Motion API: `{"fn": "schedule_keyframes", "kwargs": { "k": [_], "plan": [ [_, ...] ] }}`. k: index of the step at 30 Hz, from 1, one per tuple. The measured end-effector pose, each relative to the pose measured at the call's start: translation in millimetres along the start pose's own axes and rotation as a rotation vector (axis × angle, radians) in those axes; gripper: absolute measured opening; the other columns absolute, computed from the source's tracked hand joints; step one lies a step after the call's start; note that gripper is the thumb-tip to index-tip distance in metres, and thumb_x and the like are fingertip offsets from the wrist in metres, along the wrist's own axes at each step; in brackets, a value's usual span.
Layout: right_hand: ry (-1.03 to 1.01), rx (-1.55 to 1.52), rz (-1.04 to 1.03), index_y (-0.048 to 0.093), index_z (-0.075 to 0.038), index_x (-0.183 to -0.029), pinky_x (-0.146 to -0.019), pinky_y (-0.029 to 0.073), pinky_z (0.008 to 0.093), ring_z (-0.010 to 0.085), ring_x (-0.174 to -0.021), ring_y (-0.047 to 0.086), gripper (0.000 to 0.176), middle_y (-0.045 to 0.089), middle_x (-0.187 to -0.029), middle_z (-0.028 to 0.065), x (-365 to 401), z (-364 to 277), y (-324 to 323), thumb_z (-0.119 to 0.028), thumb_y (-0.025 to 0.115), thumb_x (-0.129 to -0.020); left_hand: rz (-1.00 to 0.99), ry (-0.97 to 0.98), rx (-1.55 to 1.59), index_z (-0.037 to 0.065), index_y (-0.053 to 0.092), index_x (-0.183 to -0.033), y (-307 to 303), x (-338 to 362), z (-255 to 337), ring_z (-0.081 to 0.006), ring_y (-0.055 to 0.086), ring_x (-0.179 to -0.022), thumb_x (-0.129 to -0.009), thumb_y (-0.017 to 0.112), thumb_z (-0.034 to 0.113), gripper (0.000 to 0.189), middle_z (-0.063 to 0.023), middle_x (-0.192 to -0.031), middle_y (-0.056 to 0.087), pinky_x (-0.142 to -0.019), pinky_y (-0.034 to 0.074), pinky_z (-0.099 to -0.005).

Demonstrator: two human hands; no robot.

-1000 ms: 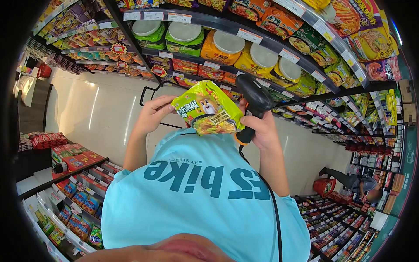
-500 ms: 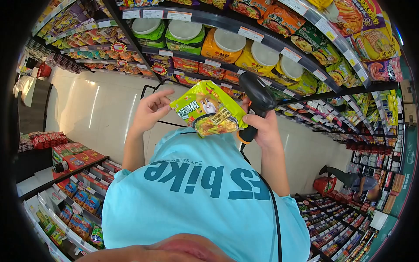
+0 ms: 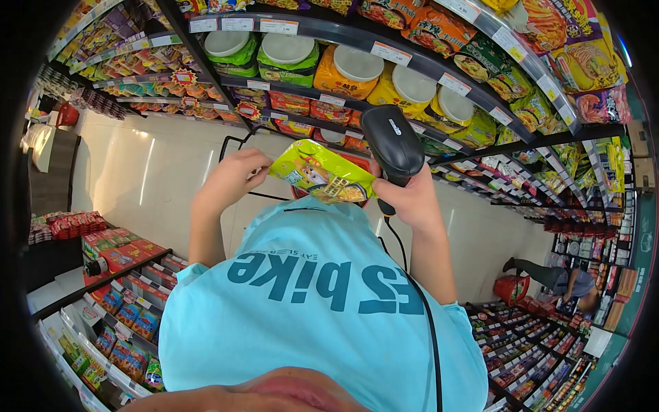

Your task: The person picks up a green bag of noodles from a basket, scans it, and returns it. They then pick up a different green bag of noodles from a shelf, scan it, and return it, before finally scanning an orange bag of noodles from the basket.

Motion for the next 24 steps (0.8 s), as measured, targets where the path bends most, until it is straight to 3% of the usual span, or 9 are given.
{"fn": "schedule_keyframes", "kwargs": {
  "k": [3, 6, 8, 9, 11, 15, 22, 24],
  "plan": [
    [0.044, -0.024, 0.017, 0.059, 0.000, -0.109, -0.073, 0.045, 0.0273, 0.0101, -0.082, 0.054, 0.039, 0.059, -0.090, 0.0023, -1, -8, 7, 0.006, 0.064, -0.070, -0.101, -0.031, -0.006, 0.003, 0.063, -0.113, 11, -3, -1, -0.0292, 0.064, -0.090, -0.081, 0.067, 0.004, 0.033, -0.0126, -0.098, 0.066, -0.079, 0.051, -0.0375],
    [0.001, 0.054, -0.054, 0.056, -0.001, -0.118, -0.068, 0.043, 0.0256, 0.0107, -0.082, 0.055, 0.050, 0.059, -0.092, 0.0040, -2, -2, 10, 0.008, 0.063, -0.069, -0.073, 0.041, 0.218, 0.002, 0.059, -0.121, 31, -11, 13, -0.0272, 0.064, -0.098, -0.080, 0.071, 0.009, 0.043, -0.0137, -0.109, 0.066, -0.086, 0.050, -0.0341],
    [0.056, 0.059, -0.056, 0.056, -0.001, -0.116, -0.068, 0.043, 0.0255, 0.0100, -0.080, 0.054, 0.048, 0.059, -0.091, 0.0037, -2, 2, 12, 0.007, 0.062, -0.069, -0.188, 0.063, 0.531, 0.003, 0.057, -0.126, 55, -21, 19, -0.0217, 0.065, -0.104, -0.079, 0.076, 0.010, 0.052, -0.0131, -0.118, 0.066, -0.091, 0.050, -0.0321],
    [0.069, 0.087, -0.059, 0.056, -0.001, -0.115, -0.068, 0.043, 0.0258, 0.0098, -0.080, 0.053, 0.047, 0.059, -0.090, 0.0034, -2, 5, 12, 0.007, 0.062, -0.070, -0.186, 0.063, 0.531, 0.003, 0.057, -0.126, 56, -27, 24, -0.0217, 0.065, -0.104, -0.079, 0.076, 0.010, 0.052, -0.0131, -0.118, 0.066, -0.091, 0.050, -0.0321],
    [0.086, 0.113, -0.055, 0.056, -0.001, -0.115, -0.067, 0.043, 0.0261, 0.0097, -0.079, 0.053, 0.046, 0.059, -0.089, 0.0031, 0, 9, 10, 0.007, 0.062, -0.070, -0.229, -0.078, 0.880, 0.004, 0.057, -0.127, 60, -36, 31, -0.0161, 0.063, -0.104, -0.077, 0.079, 0.008, 0.055, -0.0097, -0.118, 0.067, -0.091, 0.050, -0.0319],
    [0.081, 0.101, 0.006, 0.057, -0.001, -0.113, -0.068, 0.044, 0.0261, 0.0098, -0.080, 0.054, 0.044, 0.058, -0.088, 0.0026, 6, 12, 0, 0.007, 0.061, -0.070, -0.315, 0.019, 0.749, 0.004, 0.059, -0.124, 100, -38, 11, -0.0139, 0.062, -0.101, -0.074, 0.081, 0.006, 0.055, -0.0070, -0.113, 0.068, -0.090, 0.051, -0.0322],
    [0.075, 0.085, 0.145, 0.057, -0.001, -0.112, -0.071, 0.045, 0.0270, 0.0108, -0.082, 0.055, 0.043, 0.058, -0.088, 0.0024, 16, 11, -26, 0.007, 0.060, -0.070, -0.168, 0.017, 0.580, 0.001, 0.061, -0.120, 85, -73, 21, -0.0147, 0.062, -0.102, -0.074, 0.080, 0.007, 0.050, -0.0078, -0.109, 0.069, -0.093, 0.047, -0.0321],
    [0.085, 0.073, 0.205, 0.056, -0.001, -0.111, -0.072, 0.045, 0.0270, 0.0114, -0.083, 0.055, 0.042, 0.058, -0.090, 0.0030, 17, 11, -35, 0.008, 0.059, -0.070, -0.218, -0.116, 0.649, 0.001, 0.061, -0.121, 89, -84, 15, -0.0148, 0.061, -0.104, -0.073, 0.080, 0.006, 0.052, -0.0068, -0.109, 0.069, -0.094, 0.046, -0.0321]
  ]
}}
Point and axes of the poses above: each hand's wrist, its own x-axis away from the middle knuckle, its own y-axis out of the palm, z = x × y, the point moved 5 cm from there along -x, towards the middle knuckle
